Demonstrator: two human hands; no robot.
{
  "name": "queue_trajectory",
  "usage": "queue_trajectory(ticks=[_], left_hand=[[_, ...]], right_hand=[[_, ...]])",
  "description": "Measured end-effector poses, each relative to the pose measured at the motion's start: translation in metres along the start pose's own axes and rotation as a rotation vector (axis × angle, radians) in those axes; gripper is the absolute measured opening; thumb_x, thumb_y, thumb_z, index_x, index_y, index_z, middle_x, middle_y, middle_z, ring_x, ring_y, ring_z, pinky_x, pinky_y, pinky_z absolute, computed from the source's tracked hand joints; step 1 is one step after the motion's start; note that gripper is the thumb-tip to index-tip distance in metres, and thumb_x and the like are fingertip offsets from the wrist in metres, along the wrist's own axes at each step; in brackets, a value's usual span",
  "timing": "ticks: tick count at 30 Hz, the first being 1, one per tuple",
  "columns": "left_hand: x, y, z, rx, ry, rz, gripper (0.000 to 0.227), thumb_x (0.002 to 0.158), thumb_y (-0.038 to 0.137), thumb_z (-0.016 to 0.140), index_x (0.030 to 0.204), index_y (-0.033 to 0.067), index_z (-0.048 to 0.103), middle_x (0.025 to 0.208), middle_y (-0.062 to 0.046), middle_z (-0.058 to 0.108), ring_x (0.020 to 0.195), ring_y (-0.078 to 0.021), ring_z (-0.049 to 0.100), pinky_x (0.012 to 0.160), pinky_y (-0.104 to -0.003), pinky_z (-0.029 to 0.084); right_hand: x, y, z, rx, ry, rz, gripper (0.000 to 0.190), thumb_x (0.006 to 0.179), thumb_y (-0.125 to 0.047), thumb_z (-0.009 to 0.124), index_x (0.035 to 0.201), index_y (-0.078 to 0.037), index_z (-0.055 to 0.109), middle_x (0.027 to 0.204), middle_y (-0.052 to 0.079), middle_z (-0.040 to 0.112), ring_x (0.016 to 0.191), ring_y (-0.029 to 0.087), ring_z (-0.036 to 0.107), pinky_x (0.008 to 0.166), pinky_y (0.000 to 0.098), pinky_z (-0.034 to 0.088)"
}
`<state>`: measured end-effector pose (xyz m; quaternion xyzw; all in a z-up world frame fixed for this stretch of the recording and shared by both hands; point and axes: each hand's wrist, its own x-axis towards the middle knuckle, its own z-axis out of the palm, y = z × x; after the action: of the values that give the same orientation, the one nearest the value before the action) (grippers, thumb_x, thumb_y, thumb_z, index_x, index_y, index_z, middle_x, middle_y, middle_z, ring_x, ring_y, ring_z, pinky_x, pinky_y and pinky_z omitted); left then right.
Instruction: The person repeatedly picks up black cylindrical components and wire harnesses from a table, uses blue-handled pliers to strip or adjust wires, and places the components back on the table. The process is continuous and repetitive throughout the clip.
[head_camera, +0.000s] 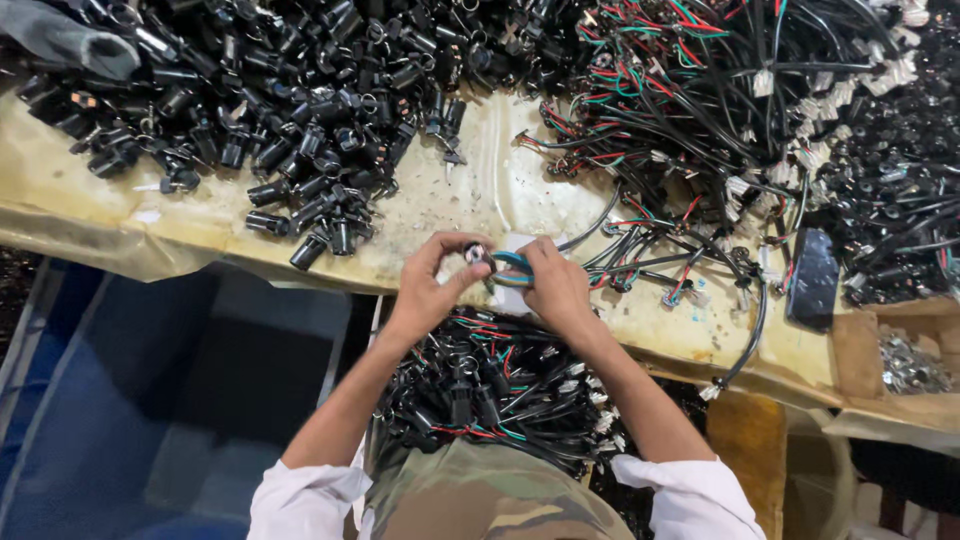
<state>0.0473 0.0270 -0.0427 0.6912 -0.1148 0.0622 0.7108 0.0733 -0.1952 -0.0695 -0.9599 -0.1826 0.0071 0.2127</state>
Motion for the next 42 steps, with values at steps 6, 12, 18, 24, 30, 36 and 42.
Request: queue_trajectory(ticks=[6, 12, 18, 24, 30, 36, 42], left_hand=[[-0.025, -0.010, 0.022, -0.236, -0.101, -0.032, 0.047, 0.088, 0.005, 0.084, 0.112, 0.0085, 0.044, 0.106, -0.010, 0.073, 0.099, -0.0128, 0.066, 0.086, -0.029, 0.052], [-0.037, 0.008, 0.029, -0.262, -0.235, -0.008, 0.026, 0.097, 0.007, 0.082, 0.101, 0.0057, 0.056, 0.096, -0.005, 0.061, 0.087, -0.0098, 0.056, 0.080, -0.025, 0.046], [-0.026, 0.048, 0.027, -0.085, -0.500, -0.043, 0.022, 0.092, 0.021, 0.082, 0.109, 0.0091, 0.075, 0.100, 0.001, 0.073, 0.086, -0.0089, 0.066, 0.076, -0.026, 0.051], [-0.025, 0.075, 0.033, -0.072, -0.661, -0.013, 0.027, 0.084, 0.019, 0.076, 0.106, 0.0067, 0.066, 0.086, -0.003, 0.067, 0.077, -0.0106, 0.063, 0.073, -0.027, 0.052], [-0.025, 0.061, 0.040, 0.103, -0.841, 0.117, 0.024, 0.079, 0.023, 0.079, 0.095, 0.0079, 0.069, 0.074, -0.010, 0.065, 0.064, -0.0236, 0.064, 0.062, -0.036, 0.052], [-0.037, 0.061, 0.035, 0.237, -0.465, 0.136, 0.033, 0.072, 0.021, 0.079, 0.102, 0.0091, 0.071, 0.076, -0.010, 0.067, 0.065, -0.0285, 0.068, 0.059, -0.036, 0.053], [-0.082, 0.062, 0.067, 0.380, -0.402, 0.308, 0.025, 0.072, 0.024, 0.085, 0.082, 0.0098, 0.066, 0.068, -0.007, 0.062, 0.058, -0.0276, 0.064, 0.051, -0.040, 0.048]], right_hand=[[-0.006, -0.006, -0.006, 0.075, 0.142, -0.059, 0.032, 0.071, -0.012, 0.083, 0.096, -0.008, 0.063, 0.092, 0.013, 0.064, 0.076, 0.038, 0.066, 0.063, 0.0481, 0.051], [-0.022, -0.005, -0.066, 0.630, 0.180, -0.167, 0.025, 0.076, -0.007, 0.088, 0.086, -0.004, 0.066, 0.082, 0.007, 0.067, 0.070, 0.021, 0.065, 0.064, 0.0322, 0.051], [-0.053, -0.035, -0.142, 0.838, 0.271, -0.365, 0.027, 0.075, -0.007, 0.087, 0.090, -0.008, 0.065, 0.086, 0.003, 0.068, 0.076, 0.015, 0.066, 0.067, 0.0272, 0.052], [-0.057, -0.059, -0.156, 0.792, 0.084, -0.428, 0.026, 0.076, -0.010, 0.088, 0.090, -0.006, 0.066, 0.085, 0.003, 0.066, 0.075, 0.016, 0.065, 0.067, 0.0292, 0.050], [-0.042, -0.054, -0.143, 0.705, -0.349, -0.464, 0.032, 0.071, -0.015, 0.090, 0.090, -0.003, 0.066, 0.090, 0.008, 0.056, 0.082, 0.022, 0.059, 0.070, 0.0335, 0.048], [-0.064, -0.081, -0.114, 0.676, 0.143, -0.148, 0.030, 0.078, -0.020, 0.088, 0.091, -0.007, 0.064, 0.088, 0.004, 0.057, 0.081, 0.020, 0.057, 0.072, 0.0311, 0.046], [-0.105, -0.066, -0.117, 2.134, -0.124, -0.135, 0.056, 0.090, -0.056, 0.074, 0.076, -0.011, 0.044, 0.070, 0.001, 0.046, 0.058, 0.013, 0.041, 0.053, 0.0288, 0.034]])
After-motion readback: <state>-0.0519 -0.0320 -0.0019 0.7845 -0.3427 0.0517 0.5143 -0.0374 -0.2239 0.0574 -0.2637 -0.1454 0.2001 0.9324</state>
